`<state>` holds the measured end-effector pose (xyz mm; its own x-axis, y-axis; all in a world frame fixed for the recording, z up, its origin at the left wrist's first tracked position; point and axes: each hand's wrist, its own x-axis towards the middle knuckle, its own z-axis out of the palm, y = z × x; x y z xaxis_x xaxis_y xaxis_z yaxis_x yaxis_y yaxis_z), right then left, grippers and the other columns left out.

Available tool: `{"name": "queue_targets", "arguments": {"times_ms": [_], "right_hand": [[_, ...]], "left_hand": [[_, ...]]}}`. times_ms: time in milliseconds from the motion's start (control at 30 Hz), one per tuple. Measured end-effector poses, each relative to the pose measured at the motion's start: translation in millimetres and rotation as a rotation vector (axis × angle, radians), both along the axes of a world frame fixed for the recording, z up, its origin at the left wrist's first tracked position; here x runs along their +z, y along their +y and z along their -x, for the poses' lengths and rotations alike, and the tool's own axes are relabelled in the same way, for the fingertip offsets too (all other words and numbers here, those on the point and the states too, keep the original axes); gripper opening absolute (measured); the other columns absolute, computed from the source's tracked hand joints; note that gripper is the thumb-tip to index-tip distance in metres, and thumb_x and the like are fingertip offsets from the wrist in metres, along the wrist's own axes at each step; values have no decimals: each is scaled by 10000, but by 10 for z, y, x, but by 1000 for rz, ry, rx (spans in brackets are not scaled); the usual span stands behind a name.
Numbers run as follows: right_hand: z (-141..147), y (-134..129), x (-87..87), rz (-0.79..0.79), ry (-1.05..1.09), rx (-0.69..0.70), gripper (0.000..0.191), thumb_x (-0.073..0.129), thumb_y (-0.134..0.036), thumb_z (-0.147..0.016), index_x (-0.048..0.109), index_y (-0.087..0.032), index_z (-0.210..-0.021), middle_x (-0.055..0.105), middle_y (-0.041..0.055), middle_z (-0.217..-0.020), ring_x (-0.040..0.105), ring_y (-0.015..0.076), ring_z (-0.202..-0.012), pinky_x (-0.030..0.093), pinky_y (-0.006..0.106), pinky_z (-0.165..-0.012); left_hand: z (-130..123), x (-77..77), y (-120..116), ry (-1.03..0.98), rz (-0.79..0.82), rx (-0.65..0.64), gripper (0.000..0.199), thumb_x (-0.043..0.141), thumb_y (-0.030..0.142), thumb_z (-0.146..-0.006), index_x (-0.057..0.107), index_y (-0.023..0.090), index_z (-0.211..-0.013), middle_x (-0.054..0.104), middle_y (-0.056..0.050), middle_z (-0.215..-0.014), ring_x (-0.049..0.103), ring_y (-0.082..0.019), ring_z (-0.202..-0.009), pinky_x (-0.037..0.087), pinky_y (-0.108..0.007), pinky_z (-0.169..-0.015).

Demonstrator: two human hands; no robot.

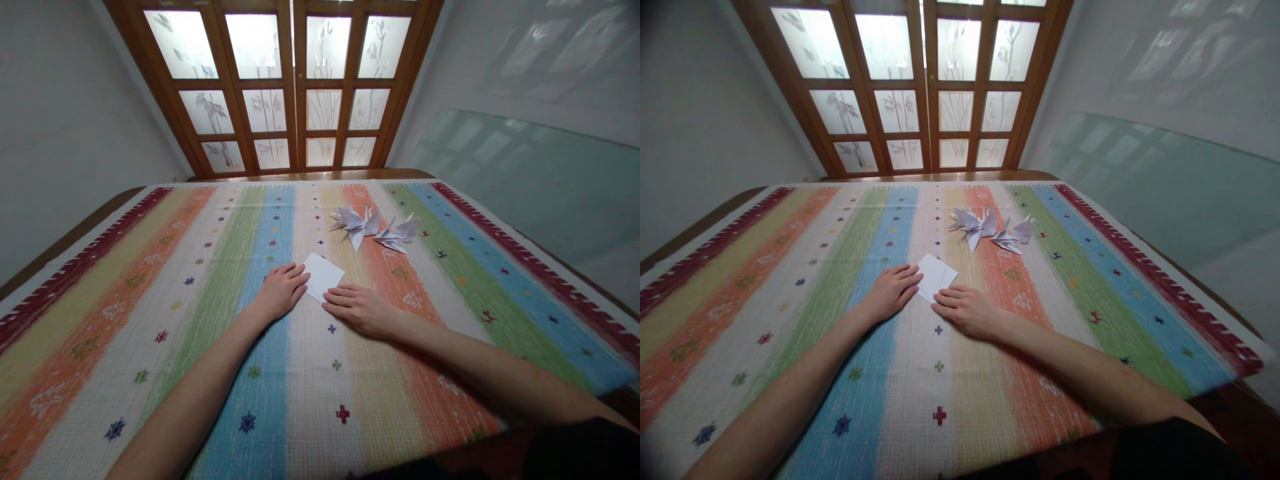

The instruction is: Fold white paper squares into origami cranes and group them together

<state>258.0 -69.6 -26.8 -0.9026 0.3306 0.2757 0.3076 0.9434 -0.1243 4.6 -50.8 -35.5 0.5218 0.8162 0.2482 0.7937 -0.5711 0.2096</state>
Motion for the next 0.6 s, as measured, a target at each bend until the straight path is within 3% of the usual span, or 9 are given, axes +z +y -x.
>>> {"name": "queue_targets", "arguments": {"times_ms": [100, 167, 200, 267, 300, 467, 600], "right_hand": [[15, 24, 6, 171, 151, -108, 278, 491, -147, -893, 700, -201, -1068, 726, 99, -1088, 648, 242, -1075, 490, 433, -953], [44, 139, 2, 299, 332, -324, 223, 522, -165, -880, 705, -200, -1001, 732, 96, -1004, 654, 239, -1029, 503, 435, -926], [64, 218, -1, 361, 433, -463, 209, 559, -182, -859, 691, -188, -1021, 713, 118, -1055, 648, 248, -1029, 505, 451, -920], [112, 389, -5, 551, 572, -675, 312, 631, -171, -783, 643, -171, -1094, 677, 148, -1102, 651, 258, -992, 531, 455, -863], [137, 467, -8, 672, 605, -717, 362, 648, -166, -760, 617, -169, -1121, 672, 150, -1087, 656, 253, -961, 543, 447, -835], [260, 672, -72, 1061, 736, -735, 413, 669, -145, -702, 561, -201, -1096, 625, 142, -1090, 654, 226, -856, 569, 350, -626], [376, 659, -123, 1189, 785, -617, 457, 635, -72, -654, 540, -216, -1077, 633, 83, -944, 637, 186, -734, 550, 311, -560]], "left_hand": [[7, -24, 1, -9, -13, -3, 319, 495, 295, -936, 640, 222, -1210, 625, -91, -1313, 526, -286, -1251, 416, -484, -1030], [9, -33, -2, -23, -18, -4, 313, 505, 295, -930, 643, 224, -1202, 629, -92, -1305, 527, -286, -1246, 416, -488, -1030], [9, -34, -5, -32, -20, -4, 309, 508, 297, -929, 645, 227, -1197, 630, -93, -1302, 528, -285, -1243, 416, -491, -1030], [7, -34, -12, -47, -23, -1, 305, 514, 304, -926, 648, 227, -1188, 632, -97, -1297, 530, -287, -1239, 417, -498, -1027], [6, -34, -15, -51, -25, 2, 305, 517, 308, -924, 650, 222, -1185, 631, -103, -1296, 530, -290, -1238, 416, -503, -1027], [26, -35, -10, -75, -16, 12, 302, 531, 312, -914, 652, 209, -1170, 631, -113, -1290, 529, -297, -1238, 411, -513, -1025], [8, 23, -42, -127, 2, 6, 313, 546, 347, -901, 644, 214, -1166, 641, -109, -1269, 534, -296, -1228, 405, -514, -1025]]}}
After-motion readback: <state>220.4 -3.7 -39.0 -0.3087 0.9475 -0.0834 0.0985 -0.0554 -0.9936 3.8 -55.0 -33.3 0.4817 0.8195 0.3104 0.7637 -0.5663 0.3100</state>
